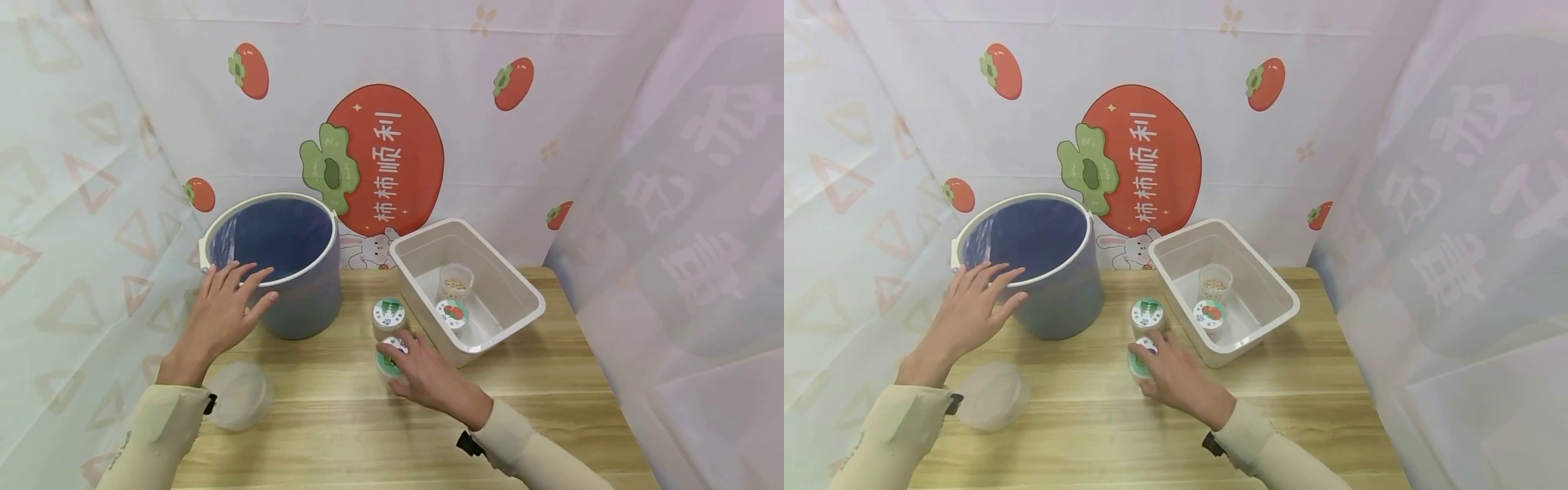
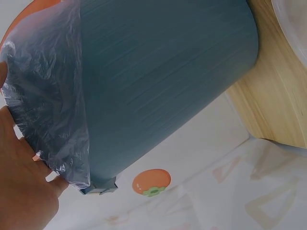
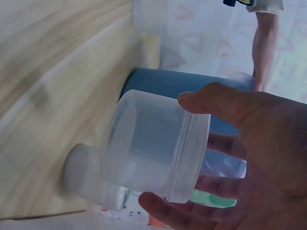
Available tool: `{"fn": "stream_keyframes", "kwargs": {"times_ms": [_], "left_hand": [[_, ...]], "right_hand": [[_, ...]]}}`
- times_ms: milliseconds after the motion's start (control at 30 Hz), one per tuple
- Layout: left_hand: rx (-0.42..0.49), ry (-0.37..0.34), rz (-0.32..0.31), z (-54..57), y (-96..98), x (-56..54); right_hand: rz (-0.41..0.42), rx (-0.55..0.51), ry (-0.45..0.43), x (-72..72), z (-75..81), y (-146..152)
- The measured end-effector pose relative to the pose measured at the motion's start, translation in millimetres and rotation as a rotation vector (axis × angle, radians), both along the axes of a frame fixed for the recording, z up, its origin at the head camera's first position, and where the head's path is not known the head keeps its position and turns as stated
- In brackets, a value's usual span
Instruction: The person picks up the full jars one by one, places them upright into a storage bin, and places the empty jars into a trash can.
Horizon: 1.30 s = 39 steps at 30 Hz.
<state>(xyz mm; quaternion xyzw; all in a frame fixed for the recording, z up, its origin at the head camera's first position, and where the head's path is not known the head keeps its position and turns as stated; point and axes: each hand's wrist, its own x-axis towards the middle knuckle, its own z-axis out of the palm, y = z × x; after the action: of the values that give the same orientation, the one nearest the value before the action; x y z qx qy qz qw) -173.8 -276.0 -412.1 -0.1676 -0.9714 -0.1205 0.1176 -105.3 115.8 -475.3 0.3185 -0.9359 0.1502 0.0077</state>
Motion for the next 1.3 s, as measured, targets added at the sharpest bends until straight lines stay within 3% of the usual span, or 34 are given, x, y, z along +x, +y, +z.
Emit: {"fn": "stream_keyframes", "kwargs": {"times_ms": [167,400,567,1300], "left_hand": [[0.005,0.004,0.001,0.2,0.4,0.9],[0.007,0.011,0.000,0.7,1.3,1.0],[0.012,0.012,0.002,0.1,1.1,0.4],[0.023,0.029,0.003,-0.2,1.8,1.3]], "right_hand": [[-0.003,0.004,-0.023,-5.3,17.0,-0.4],[0.005,0.015,0.082,-16.9,50.7,-1.6],[-0.010,0.001,0.050,-27.2,73.0,-1.8],[-0.032,0.061,0.082,-60.0,136.8,-25.6]]}}
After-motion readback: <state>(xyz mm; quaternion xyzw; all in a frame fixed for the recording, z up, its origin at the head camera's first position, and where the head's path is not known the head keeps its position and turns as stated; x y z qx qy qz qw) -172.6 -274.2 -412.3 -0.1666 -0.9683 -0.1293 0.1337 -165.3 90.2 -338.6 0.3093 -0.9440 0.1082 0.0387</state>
